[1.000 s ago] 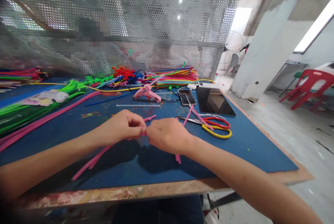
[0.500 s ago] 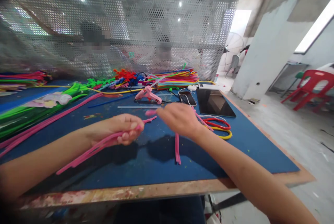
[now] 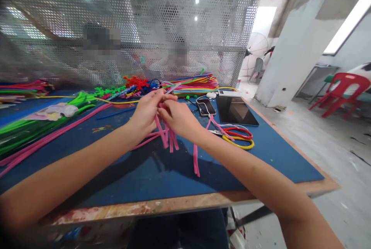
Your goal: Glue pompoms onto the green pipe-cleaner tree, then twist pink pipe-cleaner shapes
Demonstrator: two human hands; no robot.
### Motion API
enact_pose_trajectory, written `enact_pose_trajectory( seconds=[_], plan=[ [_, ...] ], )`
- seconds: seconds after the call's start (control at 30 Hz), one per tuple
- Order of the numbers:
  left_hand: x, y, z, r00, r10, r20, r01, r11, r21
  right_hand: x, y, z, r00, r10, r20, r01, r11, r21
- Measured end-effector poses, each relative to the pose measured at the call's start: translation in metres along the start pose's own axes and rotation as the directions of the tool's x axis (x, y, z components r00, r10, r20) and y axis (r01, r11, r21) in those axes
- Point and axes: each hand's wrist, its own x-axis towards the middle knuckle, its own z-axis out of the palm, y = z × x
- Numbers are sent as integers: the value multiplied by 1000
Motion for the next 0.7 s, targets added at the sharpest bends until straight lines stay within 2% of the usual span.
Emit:
enact_pose_trajectory(
  seconds=[0.07, 0.13, 0.2, 0.27, 0.37, 0.43, 0.5, 0.6, 0.7],
  plan=[
    [11, 10, -8, 994, 94, -57, -94, 996, 0, -2, 8, -13, 998, 39, 44, -37, 998, -58],
    [19, 24, -19, 986, 162, -48, -161, 986, 37, -8, 21, -25, 976, 191, 100, -170, 968, -185],
    [22, 37, -31, 986, 169, -4, -167, 977, 135, -15, 36, -31, 908, 381, 173, -303, 884, -356],
    [18, 44, -39, 991, 126, 36, -131, 969, 209, -23, 48, -27, 846, 479, 236, -353, 833, -426],
    [6, 37, -46, 994, -38, 103, 15, 976, 217, -32, 57, -11, 797, 531, 288, -373, 808, -456],
    [-2, 26, -51, 969, -181, 166, 145, 968, 205, -35, 56, -2, 800, 521, 298, -374, 821, -432],
    [-8, 14, -56, 937, -276, 215, 229, 948, 222, -36, 54, 2, 828, 474, 298, -364, 860, -357],
    [-15, 0, -64, 920, -325, 220, 263, 926, 270, -35, 48, 3, 889, 363, 278, -332, 931, -154],
    [-21, -9, -67, 923, -321, 213, 253, 921, 296, -34, 39, 6, 933, 281, 225, -306, 949, 82]
  ],
)
